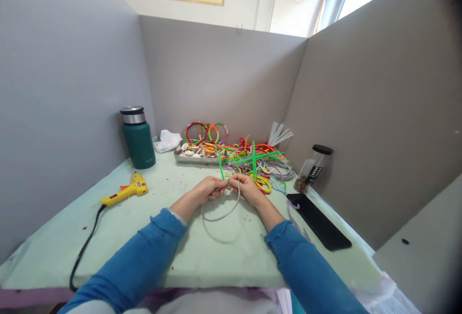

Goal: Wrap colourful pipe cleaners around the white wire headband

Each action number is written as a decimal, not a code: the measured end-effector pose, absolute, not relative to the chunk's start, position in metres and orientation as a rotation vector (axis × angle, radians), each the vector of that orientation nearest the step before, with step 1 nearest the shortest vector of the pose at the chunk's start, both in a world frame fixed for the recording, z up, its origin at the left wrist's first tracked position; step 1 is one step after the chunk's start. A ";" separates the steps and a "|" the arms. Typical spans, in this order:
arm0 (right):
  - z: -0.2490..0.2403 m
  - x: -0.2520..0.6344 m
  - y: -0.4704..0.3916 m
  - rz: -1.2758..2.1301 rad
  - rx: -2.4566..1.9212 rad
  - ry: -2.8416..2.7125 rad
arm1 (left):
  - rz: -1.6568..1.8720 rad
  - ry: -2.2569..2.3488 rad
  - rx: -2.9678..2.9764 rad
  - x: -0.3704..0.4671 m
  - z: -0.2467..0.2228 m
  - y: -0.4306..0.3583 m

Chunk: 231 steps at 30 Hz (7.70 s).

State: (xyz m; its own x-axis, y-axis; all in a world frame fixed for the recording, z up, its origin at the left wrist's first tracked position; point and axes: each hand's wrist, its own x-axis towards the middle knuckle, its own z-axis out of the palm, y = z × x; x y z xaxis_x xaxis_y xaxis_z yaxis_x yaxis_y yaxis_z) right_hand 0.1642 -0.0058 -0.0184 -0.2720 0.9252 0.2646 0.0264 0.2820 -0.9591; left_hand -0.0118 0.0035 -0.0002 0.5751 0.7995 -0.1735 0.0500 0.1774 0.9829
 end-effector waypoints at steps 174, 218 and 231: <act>-0.022 0.163 -0.005 0.870 -1.065 -1.685 | 0.889 0.943 1.251 -0.007 -0.001 0.007; -0.021 0.164 -0.008 0.778 -1.102 -1.704 | 0.907 0.893 1.231 -0.008 0.002 0.005; -0.022 0.163 -0.006 0.819 -1.095 -1.679 | 0.902 0.903 1.227 -0.008 0.002 0.007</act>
State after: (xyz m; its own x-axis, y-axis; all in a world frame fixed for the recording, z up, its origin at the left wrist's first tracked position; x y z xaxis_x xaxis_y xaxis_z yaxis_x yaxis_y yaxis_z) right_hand 0.1635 -0.0058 -0.0223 -0.1613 0.9250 0.3440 0.2986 0.3780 -0.8763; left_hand -0.0077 0.0074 0.0016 0.3775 0.9228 -0.0771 -0.0760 0.1139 0.9906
